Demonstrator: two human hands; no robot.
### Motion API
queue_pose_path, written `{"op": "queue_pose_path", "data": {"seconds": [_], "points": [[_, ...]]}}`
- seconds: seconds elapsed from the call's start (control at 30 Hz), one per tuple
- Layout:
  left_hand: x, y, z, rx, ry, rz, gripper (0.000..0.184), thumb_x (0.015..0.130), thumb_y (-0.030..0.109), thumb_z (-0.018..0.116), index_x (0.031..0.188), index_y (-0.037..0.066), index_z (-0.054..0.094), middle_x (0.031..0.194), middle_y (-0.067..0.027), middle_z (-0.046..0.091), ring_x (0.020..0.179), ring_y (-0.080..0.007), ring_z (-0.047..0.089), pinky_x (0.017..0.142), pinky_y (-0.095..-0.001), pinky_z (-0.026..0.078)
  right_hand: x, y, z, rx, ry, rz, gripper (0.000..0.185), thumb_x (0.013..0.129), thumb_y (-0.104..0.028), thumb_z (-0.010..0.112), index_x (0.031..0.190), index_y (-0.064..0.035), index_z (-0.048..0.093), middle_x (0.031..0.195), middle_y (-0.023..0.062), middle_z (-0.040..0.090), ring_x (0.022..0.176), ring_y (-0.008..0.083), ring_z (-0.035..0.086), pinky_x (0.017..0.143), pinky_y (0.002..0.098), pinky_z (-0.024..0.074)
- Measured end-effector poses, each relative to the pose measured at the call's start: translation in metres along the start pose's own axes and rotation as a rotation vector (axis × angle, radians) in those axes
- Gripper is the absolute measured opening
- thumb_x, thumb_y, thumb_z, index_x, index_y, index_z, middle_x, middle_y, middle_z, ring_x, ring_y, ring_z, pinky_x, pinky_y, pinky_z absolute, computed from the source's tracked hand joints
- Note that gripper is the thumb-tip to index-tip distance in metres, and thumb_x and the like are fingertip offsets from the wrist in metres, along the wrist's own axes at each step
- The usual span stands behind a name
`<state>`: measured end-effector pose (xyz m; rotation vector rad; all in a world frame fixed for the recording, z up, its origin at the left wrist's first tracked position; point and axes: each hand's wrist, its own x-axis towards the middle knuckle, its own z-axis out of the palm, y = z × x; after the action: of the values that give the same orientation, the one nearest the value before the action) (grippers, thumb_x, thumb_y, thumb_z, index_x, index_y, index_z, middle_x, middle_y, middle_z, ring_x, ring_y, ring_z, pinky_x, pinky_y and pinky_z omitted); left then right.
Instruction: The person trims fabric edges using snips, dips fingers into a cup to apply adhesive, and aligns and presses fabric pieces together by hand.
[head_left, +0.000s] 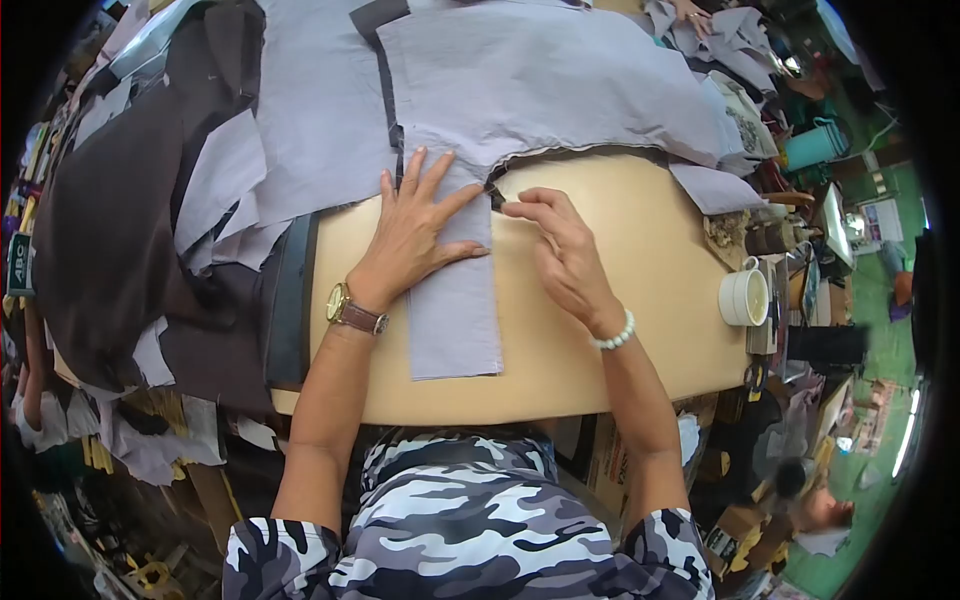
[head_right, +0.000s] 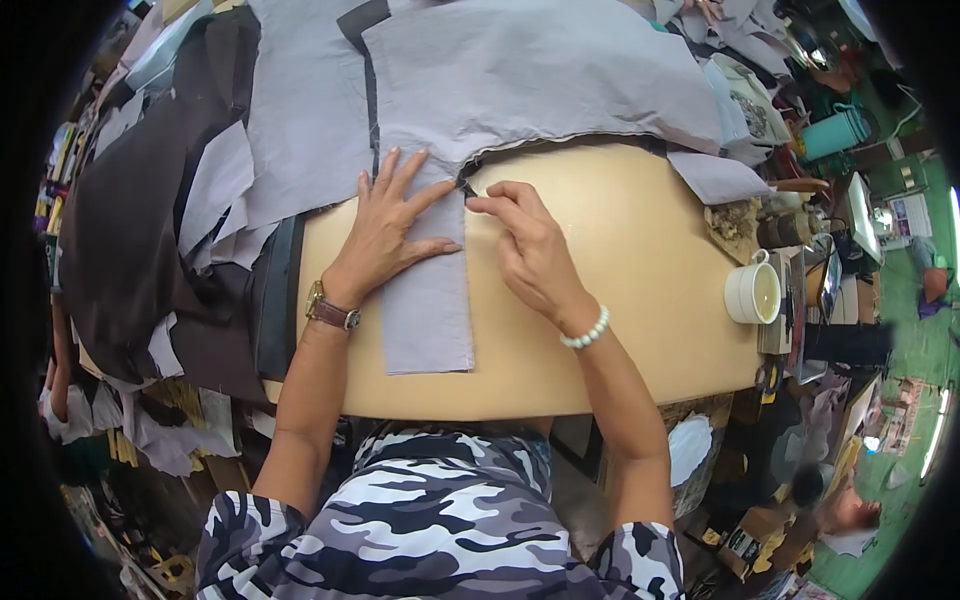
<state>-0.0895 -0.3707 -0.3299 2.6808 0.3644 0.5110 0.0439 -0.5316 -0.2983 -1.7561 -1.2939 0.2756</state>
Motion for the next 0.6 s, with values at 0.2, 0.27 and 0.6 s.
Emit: {"op": "queue_pose_path", "data": {"seconds": [0.2,0.27,0.6], "points": [[0.003,-0.007,0.004,-0.013,-0.061,-0.053,0.081,0.066,0.052,0.074,0.136,0.022,0.044,0.146,-0.01,0.031,0.138,-0.0382,0.016,0.103,-0.0686,0.013,0.014,0.022,0.027,-0.076,0.009,0.011,0.045,0.069,0.011,0.041,0.106,-0.0029,0.064,0.109,0.0173,0.054,0.101,0.0314,0.054,0.087,0.0386,0.0435],[0.003,-0.007,0.005,-0.011,-0.074,-0.057,0.083,0.066,0.053,0.073,0.136,0.022,0.043,0.146,-0.0101,0.031,0.138,-0.0386,0.016,0.103,-0.0685,0.013,0.013,0.023,0.03,-0.119,0.03,0.018,0.045,0.069,0.01,0.042,0.106,-0.003,0.064,0.109,0.0165,0.054,0.101,0.0311,0.053,0.087,0.039,0.0427],[0.005,-0.008,0.004,0.01,-0.092,-0.052,0.084,0.067,0.055,0.072,0.138,0.021,0.041,0.146,-0.0106,0.029,0.137,-0.0398,0.017,0.103,-0.0682,0.013,0.013,0.023,0.036,-0.204,0.055,0.004,0.044,0.07,0.008,0.045,0.107,-0.0063,0.065,0.107,0.0133,0.055,0.098,0.029,0.052,0.085,0.0398,0.0407]]}}
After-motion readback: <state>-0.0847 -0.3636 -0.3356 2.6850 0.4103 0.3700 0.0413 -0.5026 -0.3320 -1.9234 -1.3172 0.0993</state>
